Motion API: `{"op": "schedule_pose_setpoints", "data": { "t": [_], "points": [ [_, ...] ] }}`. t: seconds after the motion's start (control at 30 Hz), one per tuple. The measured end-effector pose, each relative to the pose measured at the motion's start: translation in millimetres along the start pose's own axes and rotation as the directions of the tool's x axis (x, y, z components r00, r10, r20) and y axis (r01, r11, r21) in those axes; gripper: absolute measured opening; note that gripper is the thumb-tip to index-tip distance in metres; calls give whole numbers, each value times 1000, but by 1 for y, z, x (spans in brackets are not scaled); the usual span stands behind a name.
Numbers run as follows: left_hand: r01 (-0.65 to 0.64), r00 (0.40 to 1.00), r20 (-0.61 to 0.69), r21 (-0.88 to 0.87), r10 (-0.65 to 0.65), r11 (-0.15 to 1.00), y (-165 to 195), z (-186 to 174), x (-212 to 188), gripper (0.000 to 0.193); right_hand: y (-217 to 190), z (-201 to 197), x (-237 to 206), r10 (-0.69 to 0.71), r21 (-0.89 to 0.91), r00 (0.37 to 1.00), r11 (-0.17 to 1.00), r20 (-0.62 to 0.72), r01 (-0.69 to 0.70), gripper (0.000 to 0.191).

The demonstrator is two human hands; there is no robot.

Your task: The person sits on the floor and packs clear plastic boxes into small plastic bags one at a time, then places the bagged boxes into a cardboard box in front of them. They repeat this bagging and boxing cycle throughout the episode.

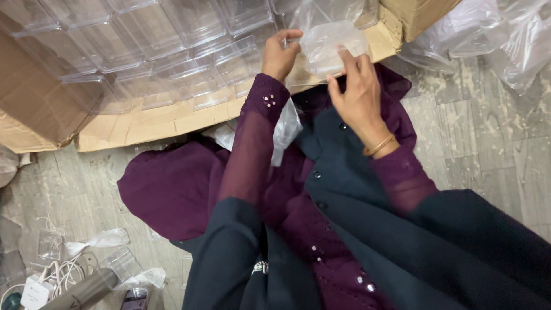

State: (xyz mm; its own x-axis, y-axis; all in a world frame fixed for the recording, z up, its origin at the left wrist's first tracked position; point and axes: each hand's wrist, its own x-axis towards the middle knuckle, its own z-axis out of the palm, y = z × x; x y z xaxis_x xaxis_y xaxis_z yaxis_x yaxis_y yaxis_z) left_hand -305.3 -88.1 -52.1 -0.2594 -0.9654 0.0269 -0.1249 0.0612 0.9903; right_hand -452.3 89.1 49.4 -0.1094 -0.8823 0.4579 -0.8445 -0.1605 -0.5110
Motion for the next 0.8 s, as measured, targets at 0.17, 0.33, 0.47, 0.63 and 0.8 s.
{"op": "schedule_pose_setpoints", "data": {
  "t": [0.17,0.33,0.47,0.63,0.8],
  "points": [
    [268,963,-6,98,-268,958,18,-10,1,21,16,-8,18,86,249,989,962,122,-115,26],
    [0,997,72,21,-2,1000,22,-17,1,34,19,-18,6,25,383,991,921,129,-73,21],
    [-351,917,-249,-126,313,928,64,-118,-17,31,20,-12,0,137,453,975,868,174,-203,20],
    [-34,944,279,617,-178,786,106,-302,-138,32,24,3,3,177,571,961,776,212,-269,16],
    [422,906,-271,659,-326,623,104,-299,-201,39,1,17,8,124,672,963,695,238,-256,44]
  ]
}}
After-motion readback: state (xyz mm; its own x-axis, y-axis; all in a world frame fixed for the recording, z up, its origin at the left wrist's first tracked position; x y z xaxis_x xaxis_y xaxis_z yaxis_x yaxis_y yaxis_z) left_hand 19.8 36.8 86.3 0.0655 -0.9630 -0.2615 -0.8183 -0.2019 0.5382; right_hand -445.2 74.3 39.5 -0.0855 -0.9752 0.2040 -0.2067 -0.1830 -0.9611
